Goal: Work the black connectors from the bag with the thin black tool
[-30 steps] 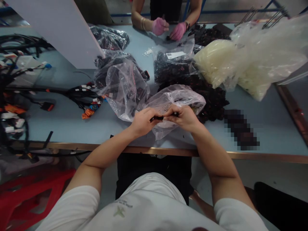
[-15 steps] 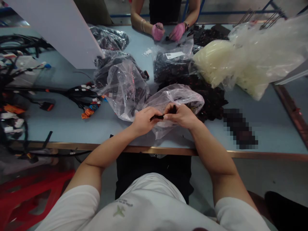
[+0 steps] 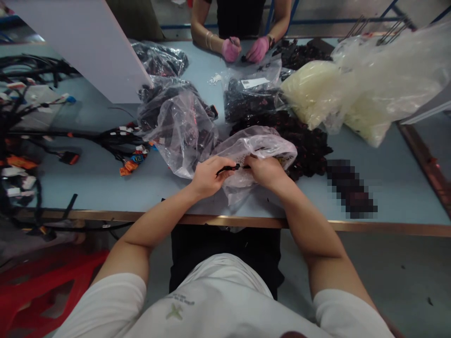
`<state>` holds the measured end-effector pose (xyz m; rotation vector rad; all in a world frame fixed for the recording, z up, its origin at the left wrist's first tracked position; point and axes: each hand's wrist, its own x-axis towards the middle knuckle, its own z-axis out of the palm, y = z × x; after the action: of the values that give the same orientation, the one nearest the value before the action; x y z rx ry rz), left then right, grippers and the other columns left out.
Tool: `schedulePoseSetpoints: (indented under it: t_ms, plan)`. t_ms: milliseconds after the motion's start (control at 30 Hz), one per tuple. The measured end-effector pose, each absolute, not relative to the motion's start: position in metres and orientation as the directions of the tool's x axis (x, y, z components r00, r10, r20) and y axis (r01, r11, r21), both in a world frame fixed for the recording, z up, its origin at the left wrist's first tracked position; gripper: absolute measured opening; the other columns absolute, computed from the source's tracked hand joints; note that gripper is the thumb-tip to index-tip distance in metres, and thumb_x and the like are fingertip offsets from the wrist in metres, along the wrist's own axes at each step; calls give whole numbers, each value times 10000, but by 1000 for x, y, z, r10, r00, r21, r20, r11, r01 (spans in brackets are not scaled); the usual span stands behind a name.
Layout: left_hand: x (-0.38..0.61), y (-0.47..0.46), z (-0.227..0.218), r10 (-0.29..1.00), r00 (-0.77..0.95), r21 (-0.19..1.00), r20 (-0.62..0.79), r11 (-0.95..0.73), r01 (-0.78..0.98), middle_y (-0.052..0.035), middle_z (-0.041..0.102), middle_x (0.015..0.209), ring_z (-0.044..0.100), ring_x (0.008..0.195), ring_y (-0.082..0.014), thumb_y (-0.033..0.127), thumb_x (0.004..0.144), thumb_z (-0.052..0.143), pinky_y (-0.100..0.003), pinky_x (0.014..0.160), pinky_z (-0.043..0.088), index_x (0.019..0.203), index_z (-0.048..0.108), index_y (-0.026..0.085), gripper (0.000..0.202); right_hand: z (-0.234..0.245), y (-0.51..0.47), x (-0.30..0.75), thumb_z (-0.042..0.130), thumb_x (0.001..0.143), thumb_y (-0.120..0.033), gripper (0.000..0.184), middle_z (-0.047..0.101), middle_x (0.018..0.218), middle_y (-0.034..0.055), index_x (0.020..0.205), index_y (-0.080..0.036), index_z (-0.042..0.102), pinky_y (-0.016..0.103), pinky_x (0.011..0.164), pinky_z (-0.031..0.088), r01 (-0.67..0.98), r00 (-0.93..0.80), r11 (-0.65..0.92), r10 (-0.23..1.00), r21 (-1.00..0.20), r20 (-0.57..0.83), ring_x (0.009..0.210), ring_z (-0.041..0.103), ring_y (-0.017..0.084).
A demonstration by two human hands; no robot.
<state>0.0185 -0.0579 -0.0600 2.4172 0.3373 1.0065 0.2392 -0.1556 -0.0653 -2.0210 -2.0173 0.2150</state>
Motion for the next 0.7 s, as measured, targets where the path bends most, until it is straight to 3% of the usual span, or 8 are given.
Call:
schedulePoseSetpoints:
  t_ms: [133,300,400,500,700]
  plan:
    - [18,-58,-63,435,710,559,554,-826,70,-26,834,1070,800,983,-163,278,1031,703,-263,895,620,1150,743,235,133,-66,-153,245,568,993,-188,276,817,1119,216,1092,-137,821,473,959,599,954,19,18,993,-298,118,1044,753,357]
    - [15,-59,-64,542,737,644,405,-741,190,-43,824,1177,822,1018,-196,283,991,745,-289,902,642,1315,684,243,332,-69,-153,255,562,964,-164,271,822,1089,185,1029,-174,825,529,983,598,868,48,62,977,-492,207,1027,753,352]
    - [14,-61,-62,565,733,659,379,-721,215,-30,829,1086,822,978,-190,265,963,780,-286,892,640,1299,671,236,354,-63,-158,251,605,992,-251,234,836,1005,122,998,-211,835,483,938,610,746,124,89,955,-660,269,967,760,307]
    - [14,-62,-60,578,736,660,352,-711,243,-24,829,1039,819,956,-185,256,939,805,-273,864,630,1284,661,233,374,-51,-165,241,661,999,-345,223,843,967,57,1041,-230,846,392,868,615,537,146,129,959,-833,243,880,758,232]
    - [16,-63,-63,570,753,662,328,-707,247,-25,833,1025,818,951,-184,250,948,786,-262,831,619,1285,653,226,363,-43,-167,227,720,974,-381,200,817,904,34,1007,-243,861,348,846,603,346,70,192,971,-918,229,864,743,192]
